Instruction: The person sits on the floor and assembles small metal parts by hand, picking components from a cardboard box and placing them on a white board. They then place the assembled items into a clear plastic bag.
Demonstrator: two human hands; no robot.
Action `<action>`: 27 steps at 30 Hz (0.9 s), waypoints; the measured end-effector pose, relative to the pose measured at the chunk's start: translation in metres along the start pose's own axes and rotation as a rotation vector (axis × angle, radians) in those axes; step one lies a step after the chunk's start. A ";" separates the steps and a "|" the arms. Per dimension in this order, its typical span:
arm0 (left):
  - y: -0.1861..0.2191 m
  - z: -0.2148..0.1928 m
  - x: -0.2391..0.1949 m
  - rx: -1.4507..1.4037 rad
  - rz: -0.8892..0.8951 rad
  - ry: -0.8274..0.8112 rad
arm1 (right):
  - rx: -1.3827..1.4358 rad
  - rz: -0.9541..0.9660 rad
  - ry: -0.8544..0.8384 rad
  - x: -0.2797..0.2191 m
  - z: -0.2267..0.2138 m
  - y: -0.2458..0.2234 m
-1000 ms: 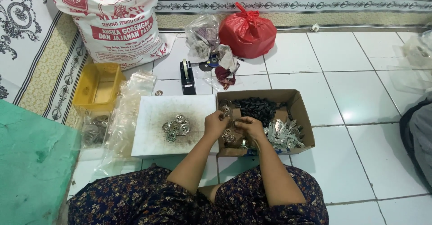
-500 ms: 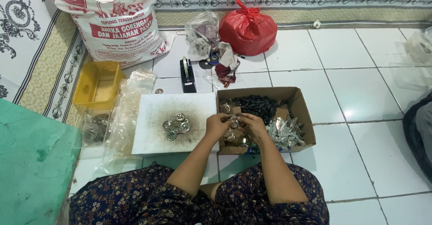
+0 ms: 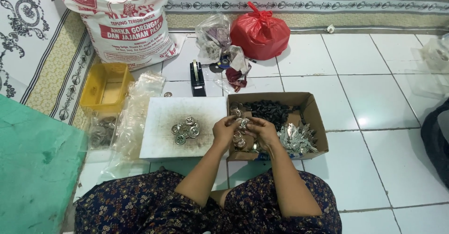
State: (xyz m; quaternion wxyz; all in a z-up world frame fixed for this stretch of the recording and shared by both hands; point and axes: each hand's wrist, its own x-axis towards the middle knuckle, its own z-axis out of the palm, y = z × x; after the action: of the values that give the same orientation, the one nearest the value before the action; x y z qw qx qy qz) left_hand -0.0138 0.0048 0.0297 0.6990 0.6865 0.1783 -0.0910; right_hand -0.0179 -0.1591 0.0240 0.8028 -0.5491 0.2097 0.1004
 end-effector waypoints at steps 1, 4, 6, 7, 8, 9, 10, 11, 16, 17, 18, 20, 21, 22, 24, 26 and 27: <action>-0.003 0.001 0.003 -0.002 0.002 0.002 | -0.002 -0.001 -0.002 0.000 0.000 0.001; -0.008 0.002 0.005 0.000 0.021 0.012 | -0.009 -0.002 0.002 0.001 -0.002 0.005; -0.007 0.001 0.001 0.158 0.071 0.057 | 0.024 -0.008 0.021 0.003 -0.001 0.009; -0.012 0.001 0.006 0.157 0.073 0.058 | 0.023 -0.010 0.019 0.002 -0.001 0.010; -0.016 0.001 0.009 0.106 0.058 0.037 | 0.014 -0.005 0.014 0.001 0.000 0.011; -0.021 0.000 0.013 0.054 0.043 0.016 | 0.004 0.000 0.009 0.000 0.002 0.011; -0.016 -0.002 0.007 0.053 0.046 0.018 | 0.003 -0.002 0.006 -0.001 0.003 0.012; -0.010 -0.005 0.001 0.001 0.014 -0.016 | 0.006 -0.006 0.009 -0.002 0.004 0.012; 0.000 -0.028 -0.004 -0.115 0.009 -0.140 | 0.005 -0.020 0.000 0.002 0.019 0.015; 0.003 -0.034 -0.007 -0.094 0.001 -0.127 | -0.020 -0.019 -0.009 -0.002 0.027 0.013; 0.006 -0.040 -0.009 -0.074 -0.007 -0.113 | -0.044 -0.019 -0.020 -0.006 0.034 0.012; -0.002 -0.057 0.005 -0.051 0.014 -0.110 | -0.089 -0.025 -0.050 -0.008 0.051 0.015; -0.005 -0.066 0.012 -0.023 0.032 -0.116 | -0.129 -0.034 -0.070 -0.009 0.060 0.016; 0.002 -0.079 0.009 -0.026 0.033 -0.105 | -0.133 -0.031 -0.080 -0.008 0.071 0.020; 0.014 -0.105 0.003 0.038 0.053 -0.058 | -0.204 -0.028 -0.126 -0.007 0.094 0.029; 0.021 -0.132 0.004 0.090 0.064 -0.009 | -0.249 -0.039 -0.163 -0.002 0.115 0.036; 0.024 -0.145 0.005 0.142 0.072 0.028 | -0.293 -0.051 -0.187 0.000 0.125 0.041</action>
State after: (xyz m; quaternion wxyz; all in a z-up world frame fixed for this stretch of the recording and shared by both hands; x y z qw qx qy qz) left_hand -0.0187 0.1504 0.0507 0.6488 0.7416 0.1563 -0.0685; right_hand -0.0056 -0.0284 0.0286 0.7325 -0.6536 0.1030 0.1601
